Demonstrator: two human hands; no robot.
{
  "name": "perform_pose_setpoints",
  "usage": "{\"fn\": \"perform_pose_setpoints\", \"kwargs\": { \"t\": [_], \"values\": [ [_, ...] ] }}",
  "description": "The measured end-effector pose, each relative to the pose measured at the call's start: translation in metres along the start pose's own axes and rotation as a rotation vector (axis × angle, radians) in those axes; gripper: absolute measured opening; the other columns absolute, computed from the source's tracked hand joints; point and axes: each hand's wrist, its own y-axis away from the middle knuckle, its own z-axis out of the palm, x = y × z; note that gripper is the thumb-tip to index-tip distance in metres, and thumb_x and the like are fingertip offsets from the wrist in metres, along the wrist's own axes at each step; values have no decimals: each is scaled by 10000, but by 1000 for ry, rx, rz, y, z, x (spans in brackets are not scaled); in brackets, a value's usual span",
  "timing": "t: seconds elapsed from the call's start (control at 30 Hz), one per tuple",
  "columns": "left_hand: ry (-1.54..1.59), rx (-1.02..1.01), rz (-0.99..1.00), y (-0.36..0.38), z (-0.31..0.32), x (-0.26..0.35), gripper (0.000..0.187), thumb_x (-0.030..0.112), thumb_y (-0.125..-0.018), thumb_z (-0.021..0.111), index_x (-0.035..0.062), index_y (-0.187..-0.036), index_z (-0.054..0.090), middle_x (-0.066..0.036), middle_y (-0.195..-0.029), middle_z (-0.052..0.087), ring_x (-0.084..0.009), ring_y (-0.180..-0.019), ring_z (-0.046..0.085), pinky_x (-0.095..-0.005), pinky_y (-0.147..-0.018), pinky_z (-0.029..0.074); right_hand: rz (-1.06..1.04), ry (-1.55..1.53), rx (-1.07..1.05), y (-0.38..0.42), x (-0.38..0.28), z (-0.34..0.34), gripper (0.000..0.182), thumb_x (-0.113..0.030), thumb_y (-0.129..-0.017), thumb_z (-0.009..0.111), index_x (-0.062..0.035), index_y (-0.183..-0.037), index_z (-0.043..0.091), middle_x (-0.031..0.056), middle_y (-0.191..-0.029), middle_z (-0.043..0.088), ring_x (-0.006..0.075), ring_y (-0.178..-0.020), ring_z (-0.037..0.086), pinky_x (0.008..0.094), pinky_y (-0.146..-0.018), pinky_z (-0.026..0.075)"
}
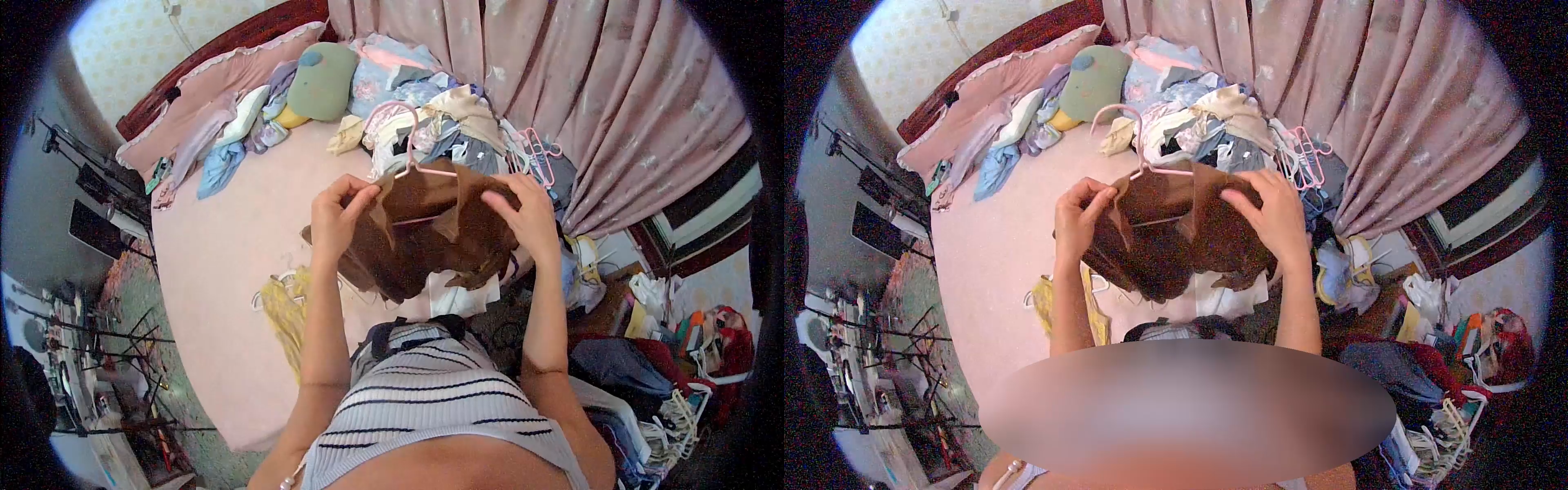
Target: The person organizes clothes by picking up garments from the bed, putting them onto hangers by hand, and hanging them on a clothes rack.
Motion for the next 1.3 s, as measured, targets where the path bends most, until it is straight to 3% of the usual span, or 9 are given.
{"fn": "perform_pose_setpoints", "kwargs": {
  "t": [0.2, 0.4, 0.63, 0.73, 0.77, 0.8, 0.87, 1.2, 1.3],
  "values": [
    [261, 143, -48, -6, -5, -5, 178, 145, -854, 569, -2, -753, 562, -7, -687, 572, -52, -660, 489, -194, -603, 385, 108, -143, 5, 9, 0, 7, 155, -115, -754, 624, 19, -820, 582, 91, -701, 523, 191, -629, 520, 262, -593, 401],
    [-181, 334, 65, -6, -26, -13, 198, 181, -892, 508, 4, -869, 595, -55, -810, 608, -115, -779, 546, -241, -730, 423, 237, -278, 39, 10, 3, 1, 159, -157, -760, 641, -24, -846, 620, 85, -794, 618, 191, -689, 593, 266, -623, 446],
    [1167, 241, -211, 36, -28, -63, 562, 390, -859, 511, 28, -1262, 360, -121, -1227, 455, -229, -1074, 476, -383, -940, 367, 169, -369, 12, 0, -22, 8, 156, -59, -768, 624, 21, -902, 621, 41, -808, 628, 95, -755, 552, 229, -703, 431],
    [386, -128, -481, 73, -2, -122, 592, 367, -768, 635, -10, -1191, 466, -99, -1156, 525, -194, -1045, 470, -310, -903, 369, 194, -540, -53, -8, -18, 34, 152, -64, -801, 601, 36, -914, 621, 13, -822, 620, 81, -766, 533, 217, -713, 421],
    [309, -256, -664, 85, 3, -109, 669, 368, -661, 738, -22, -1151, 502, -108, -1138, 536, -187, -1036, 482, -311, -908, 370, 183, -590, -97, -13, -25, 43, 153, -68, -802, 602, 39, -910, 619, 7, -817, 616, 79, -760, 529, 213, -706, 419],
    [448, -169, -408, 100, 23, -113, 674, 362, -605, 781, -15, -1112, 545, -103, -1103, 558, -187, -1005, 502, -307, -895, 385, 178, -634, -137, -16, -33, 51, 155, -72, -803, 604, 42, -906, 618, 1, -812, 612, 78, -754, 525, 210, -699, 416],
    [478, -449, -697, 114, 14, -92, 625, 325, -671, 744, -33, -1133, 524, -102, -1093, 566, -202, -974, 522, -304, -880, 403, 183, -692, -230, -17, -47, 69, 156, -78, -801, 609, 44, -898, 616, -1, -800, 607, 74, -740, 519, 207, -685, 411],
    [258, -32, -1031, 267, -98, -95, 757, 360, -692, 722, -65, -1231, 403, -118, -1214, 488, -221, -1095, 470, -308, -960, 342, 548, -1041, -956, 22, -109, 221, 229, -233, -804, 633, -5, -817, 630, -12, -716, 575, 72, -661, 507, 214, -598, 398],
    [366, 191, -831, 295, -116, -78, 719, 358, -706, 710, -52, -1220, 420, -116, -1176, 514, -220, -1074, 486, -315, -938, 360, 575, -1030, -1081, 25, -116, 270, 291, -249, -803, 633, 22, -906, 619, 24, -764, 604, 91, -698, 538, 220, -622, 416]
  ]
}}
